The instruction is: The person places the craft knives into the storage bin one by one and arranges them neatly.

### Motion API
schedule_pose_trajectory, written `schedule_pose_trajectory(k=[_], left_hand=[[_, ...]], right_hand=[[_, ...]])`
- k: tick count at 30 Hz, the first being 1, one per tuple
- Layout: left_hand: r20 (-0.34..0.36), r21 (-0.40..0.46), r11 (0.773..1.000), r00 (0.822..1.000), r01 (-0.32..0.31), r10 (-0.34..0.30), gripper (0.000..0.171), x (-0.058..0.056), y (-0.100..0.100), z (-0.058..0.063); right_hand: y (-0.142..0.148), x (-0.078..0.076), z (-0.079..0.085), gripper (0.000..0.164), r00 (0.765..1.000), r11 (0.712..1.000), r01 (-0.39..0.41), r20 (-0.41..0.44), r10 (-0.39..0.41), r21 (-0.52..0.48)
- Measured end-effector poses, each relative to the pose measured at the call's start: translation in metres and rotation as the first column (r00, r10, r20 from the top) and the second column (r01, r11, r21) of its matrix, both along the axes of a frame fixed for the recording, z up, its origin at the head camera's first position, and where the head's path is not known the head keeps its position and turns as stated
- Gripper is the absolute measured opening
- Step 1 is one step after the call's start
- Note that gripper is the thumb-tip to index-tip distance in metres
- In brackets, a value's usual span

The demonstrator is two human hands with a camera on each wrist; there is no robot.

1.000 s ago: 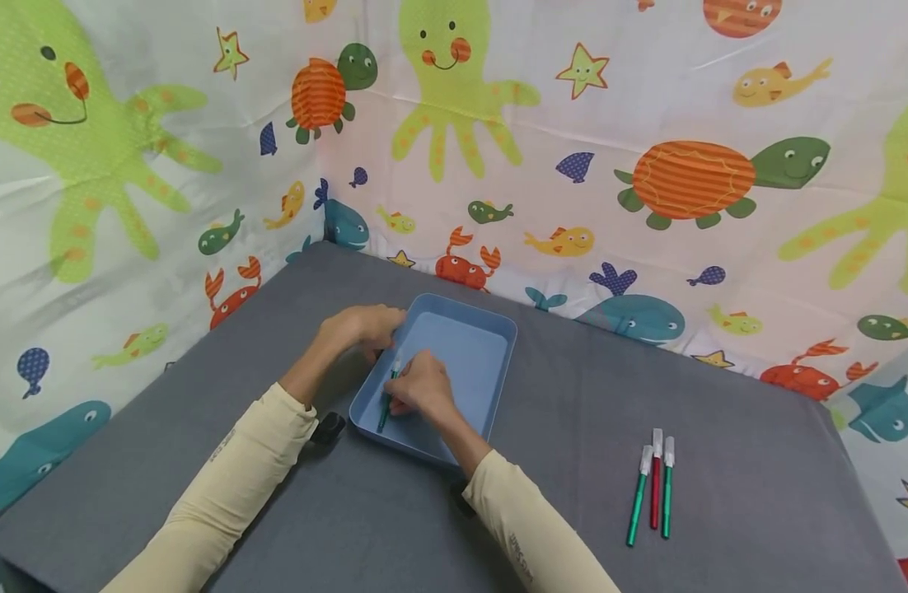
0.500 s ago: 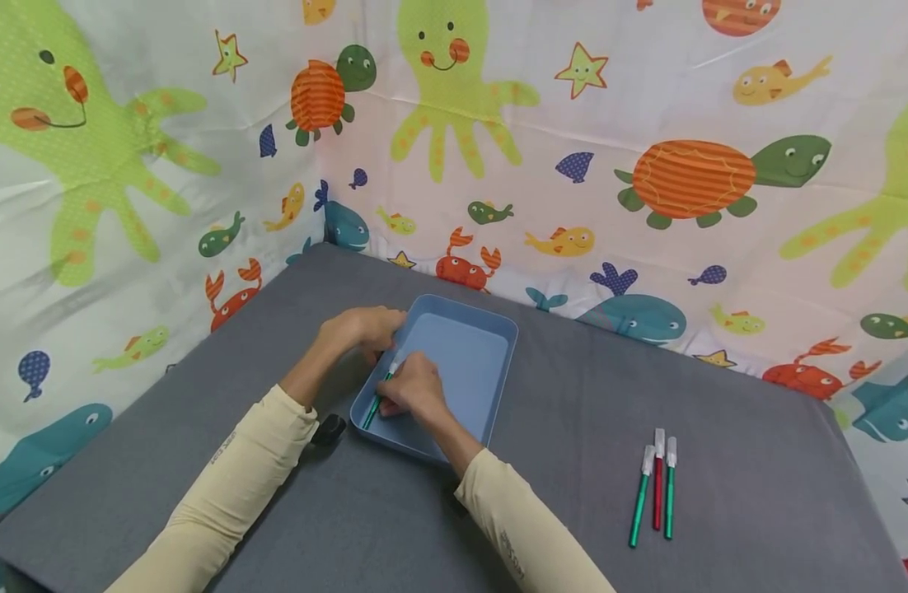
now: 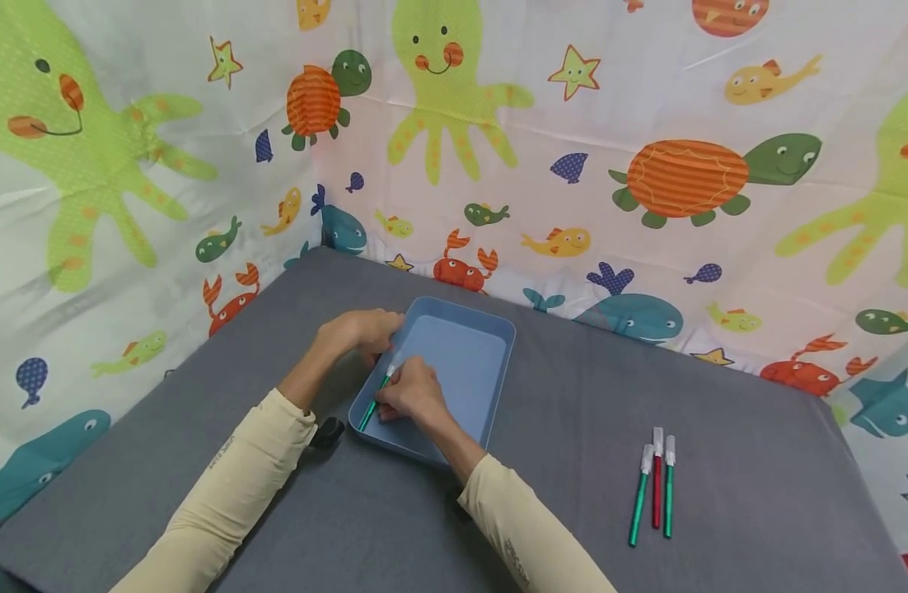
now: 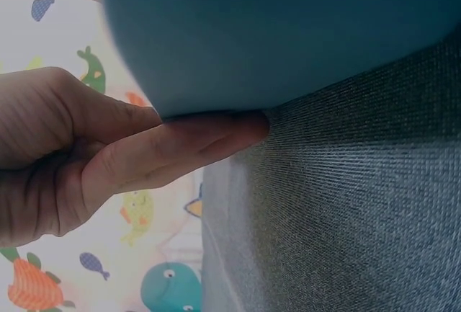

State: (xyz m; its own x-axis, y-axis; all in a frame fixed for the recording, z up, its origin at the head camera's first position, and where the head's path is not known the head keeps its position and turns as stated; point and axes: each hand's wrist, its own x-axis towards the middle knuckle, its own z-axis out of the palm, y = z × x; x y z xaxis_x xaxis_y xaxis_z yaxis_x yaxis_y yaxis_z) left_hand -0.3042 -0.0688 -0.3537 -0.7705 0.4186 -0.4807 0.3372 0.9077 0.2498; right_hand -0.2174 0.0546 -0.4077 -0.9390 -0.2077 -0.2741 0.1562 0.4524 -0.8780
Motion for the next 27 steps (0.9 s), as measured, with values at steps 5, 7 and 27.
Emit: schedule_pose_trajectory(k=[5, 7, 27], left_hand=[[0.015, 0.010, 1.000, 1.000, -0.005, 0.004, 0.026, 0.000, -0.001, -0.003], [0.013, 0.013, 1.000, 1.000, -0.005, 0.005, 0.025, 0.000, -0.001, -0.004], [0.038, 0.049, 0.997, 0.998, -0.060, 0.058, 0.036, 0.003, 0.000, -0.002]], right_hand=[[0.003, 0.004, 0.002, 0.010, 0.999, 0.998, -0.035, -0.038, 0.037, 0.049], [0.005, 0.007, 0.004, 0.011, 0.993, 0.992, -0.069, -0.087, 0.078, 0.101], [0.076, 0.052, 0.053, 0.011, 0.957, 0.989, 0.058, -0.291, -0.015, 0.138]])
